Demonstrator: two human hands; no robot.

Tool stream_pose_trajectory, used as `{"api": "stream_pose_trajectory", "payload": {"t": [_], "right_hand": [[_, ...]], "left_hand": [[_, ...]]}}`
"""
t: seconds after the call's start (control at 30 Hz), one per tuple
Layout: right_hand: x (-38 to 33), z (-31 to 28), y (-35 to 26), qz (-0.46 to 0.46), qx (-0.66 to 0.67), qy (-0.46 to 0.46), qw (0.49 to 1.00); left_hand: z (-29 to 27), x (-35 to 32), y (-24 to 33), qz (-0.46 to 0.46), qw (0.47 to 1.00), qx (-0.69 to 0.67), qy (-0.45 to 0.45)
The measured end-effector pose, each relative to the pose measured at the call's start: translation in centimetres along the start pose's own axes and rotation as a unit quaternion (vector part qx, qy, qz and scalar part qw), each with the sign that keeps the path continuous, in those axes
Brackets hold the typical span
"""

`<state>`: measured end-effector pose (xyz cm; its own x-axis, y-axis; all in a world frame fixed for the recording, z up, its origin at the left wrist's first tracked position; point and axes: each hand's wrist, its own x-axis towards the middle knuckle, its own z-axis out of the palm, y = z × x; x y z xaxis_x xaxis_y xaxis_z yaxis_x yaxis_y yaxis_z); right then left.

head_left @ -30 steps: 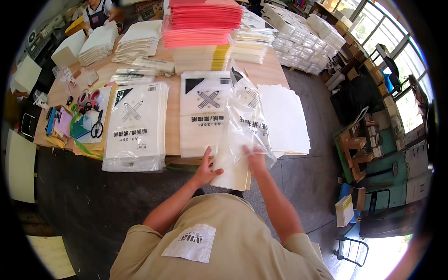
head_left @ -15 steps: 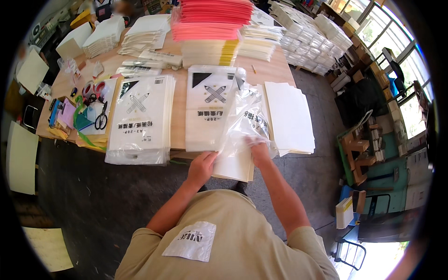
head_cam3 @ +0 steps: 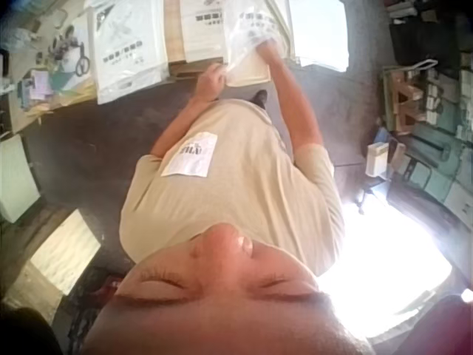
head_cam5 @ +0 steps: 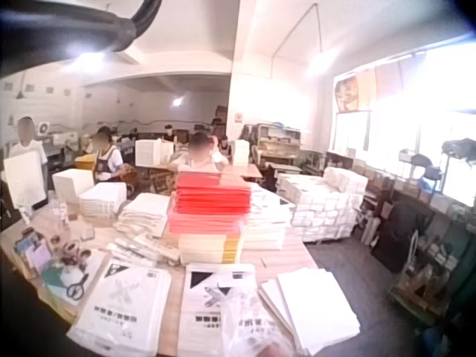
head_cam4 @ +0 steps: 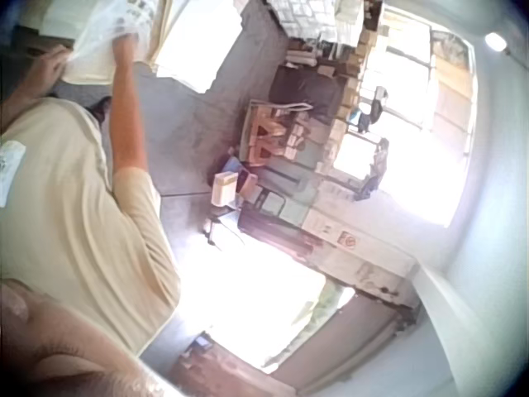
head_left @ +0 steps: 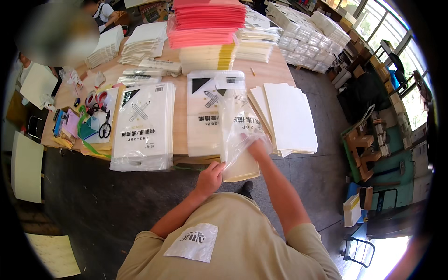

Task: The person repeatedly picks up stacks of white paper sheets from a table and places them into clear plastic packaging bags. They then fold the top of the bags to seal them and stack the finished packages on the table. The process is repeated continuously throughout the clip.

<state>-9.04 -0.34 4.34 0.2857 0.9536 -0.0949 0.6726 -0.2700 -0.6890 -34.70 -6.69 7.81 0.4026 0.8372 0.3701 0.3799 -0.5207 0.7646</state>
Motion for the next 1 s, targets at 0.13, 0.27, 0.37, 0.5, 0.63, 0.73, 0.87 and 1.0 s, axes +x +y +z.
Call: {"api": "stream_pose_trajectory", "payload": {"t": [0.13,0.27,0.37,0.5,0.63,0.73,0.87,1.0], "right_hand": [[-1.4,-3.3,-6.8,0.170,0.156,-0.064,0.971],[-0.5,1.2,2.8,0.119,0.395,-0.076,0.908],[-0.3,2.3,2.8,0.062,0.174,0.010,0.983],[-0.9,4.4,5.7,0.034,0.129,0.108,0.985],[-1.8,3.5,-1.6,0.218,-0.148,-0.065,0.962],[-2.5,6.4,3.8,-0.101,-0.495,0.020,0.863],[-4.9,3.3,-3.4,-0.011,-0.136,0.013,0.991],[-4.4,4.1,2.3,0.000,-0.133,-0.046,0.990]], "left_hand": [[0.8,-0.6,-1.5,-0.039,0.996,-0.066,0.034],[0.6,-0.8,-2.6,-0.147,0.981,-0.098,0.079],[0.3,-1.6,-2.4,-0.181,0.964,-0.174,0.091],[0.4,-2.8,-3.6,-0.186,0.959,-0.175,0.119],[2.4,-4.6,-7.5,-0.239,0.960,-0.118,0.082],[3.4,-5.3,-8.1,-0.304,0.945,-0.116,0.034],[2.0,-6.3,-7.7,-0.265,0.959,-0.058,0.081],[2.6,-7.1,-7.3,-0.237,0.960,-0.118,0.087]]}}
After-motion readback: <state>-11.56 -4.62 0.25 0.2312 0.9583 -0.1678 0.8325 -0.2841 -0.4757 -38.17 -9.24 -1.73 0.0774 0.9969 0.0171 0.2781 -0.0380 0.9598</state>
